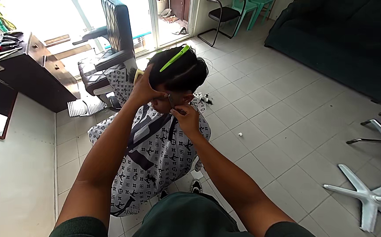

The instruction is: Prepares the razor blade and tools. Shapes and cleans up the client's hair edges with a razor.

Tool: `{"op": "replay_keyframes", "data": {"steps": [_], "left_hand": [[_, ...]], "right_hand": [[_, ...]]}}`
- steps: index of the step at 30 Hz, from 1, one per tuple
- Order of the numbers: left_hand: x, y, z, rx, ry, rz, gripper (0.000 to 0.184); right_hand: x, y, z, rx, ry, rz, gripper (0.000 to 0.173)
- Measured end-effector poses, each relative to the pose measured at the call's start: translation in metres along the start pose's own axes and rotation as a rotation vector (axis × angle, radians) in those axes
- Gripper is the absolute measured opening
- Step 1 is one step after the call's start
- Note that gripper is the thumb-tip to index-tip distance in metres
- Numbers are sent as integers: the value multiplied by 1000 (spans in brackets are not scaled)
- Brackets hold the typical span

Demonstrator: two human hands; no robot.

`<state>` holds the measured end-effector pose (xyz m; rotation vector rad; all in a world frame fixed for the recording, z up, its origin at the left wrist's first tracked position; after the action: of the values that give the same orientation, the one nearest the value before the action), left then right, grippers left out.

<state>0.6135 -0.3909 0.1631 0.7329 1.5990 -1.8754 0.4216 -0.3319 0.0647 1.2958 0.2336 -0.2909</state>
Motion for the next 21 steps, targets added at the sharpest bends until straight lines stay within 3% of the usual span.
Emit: {"op": "replay_keyframes", "data": {"steps": [5,21], "left_hand": [[8,0,0,-59,21,39,140],[9,-2,0,-42,-9,39,130]], "right_hand": [[0,-8,-1,36,13,25,18],[3,-2,5,49,33,-6,21]]}}
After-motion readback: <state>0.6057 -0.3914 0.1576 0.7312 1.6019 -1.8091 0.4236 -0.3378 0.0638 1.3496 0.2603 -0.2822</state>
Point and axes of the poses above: each hand's wrist, its own z-axis towards the middle knuckle, its own x-axis out of the palm, y = z × x, the point moved 2 cm from there along z, towards the middle knuckle, and after that the axes turned 3 degrees about -z, right-handed, at the moved point
